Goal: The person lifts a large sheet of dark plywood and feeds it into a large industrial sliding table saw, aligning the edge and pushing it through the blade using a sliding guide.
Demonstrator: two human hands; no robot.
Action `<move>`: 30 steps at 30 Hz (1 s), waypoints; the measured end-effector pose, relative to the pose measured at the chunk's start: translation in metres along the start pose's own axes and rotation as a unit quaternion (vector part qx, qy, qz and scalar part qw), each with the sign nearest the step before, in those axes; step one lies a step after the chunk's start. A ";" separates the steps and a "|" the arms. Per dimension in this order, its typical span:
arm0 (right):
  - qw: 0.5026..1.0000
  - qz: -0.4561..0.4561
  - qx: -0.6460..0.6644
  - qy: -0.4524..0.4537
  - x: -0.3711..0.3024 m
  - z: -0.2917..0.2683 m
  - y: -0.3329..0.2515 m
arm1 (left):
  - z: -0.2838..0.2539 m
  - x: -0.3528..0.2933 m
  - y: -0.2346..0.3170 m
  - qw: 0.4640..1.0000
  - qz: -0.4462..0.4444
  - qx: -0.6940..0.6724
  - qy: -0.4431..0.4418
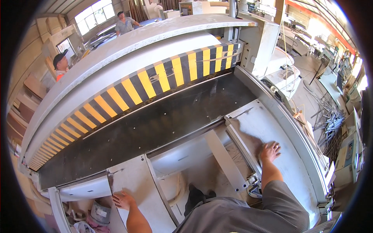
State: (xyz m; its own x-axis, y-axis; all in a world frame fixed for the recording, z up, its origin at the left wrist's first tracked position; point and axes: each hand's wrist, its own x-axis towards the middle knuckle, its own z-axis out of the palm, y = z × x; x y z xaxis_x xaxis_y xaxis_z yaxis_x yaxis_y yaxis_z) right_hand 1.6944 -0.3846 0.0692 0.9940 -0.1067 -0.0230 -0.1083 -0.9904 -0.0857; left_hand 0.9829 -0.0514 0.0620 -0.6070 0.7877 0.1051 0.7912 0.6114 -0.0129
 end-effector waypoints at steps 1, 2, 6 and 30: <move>1.000 0.001 -0.001 0.002 0.003 0.004 0.002 | -0.001 0.001 0.002 1.000 -0.003 0.006 -0.004; 1.000 0.000 -0.002 0.003 0.003 0.004 0.001 | -0.002 0.001 0.003 1.000 -0.009 0.012 -0.008; 1.000 0.010 0.006 0.001 0.000 -0.001 0.000 | -0.006 -0.002 0.006 1.000 0.003 0.016 -0.012; 0.998 -0.011 0.054 0.015 -0.001 0.001 0.002 | 0.090 0.039 -0.019 0.928 0.103 -0.029 0.357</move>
State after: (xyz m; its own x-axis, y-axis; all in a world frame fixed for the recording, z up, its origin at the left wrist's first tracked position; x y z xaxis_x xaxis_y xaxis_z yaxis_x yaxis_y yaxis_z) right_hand 1.6933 -0.3866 0.0683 0.9960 -0.0887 0.0091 -0.0853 -0.9774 -0.1932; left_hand 0.9374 -0.0254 -0.0227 -0.2541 0.6243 0.7387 0.9007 0.4311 -0.0545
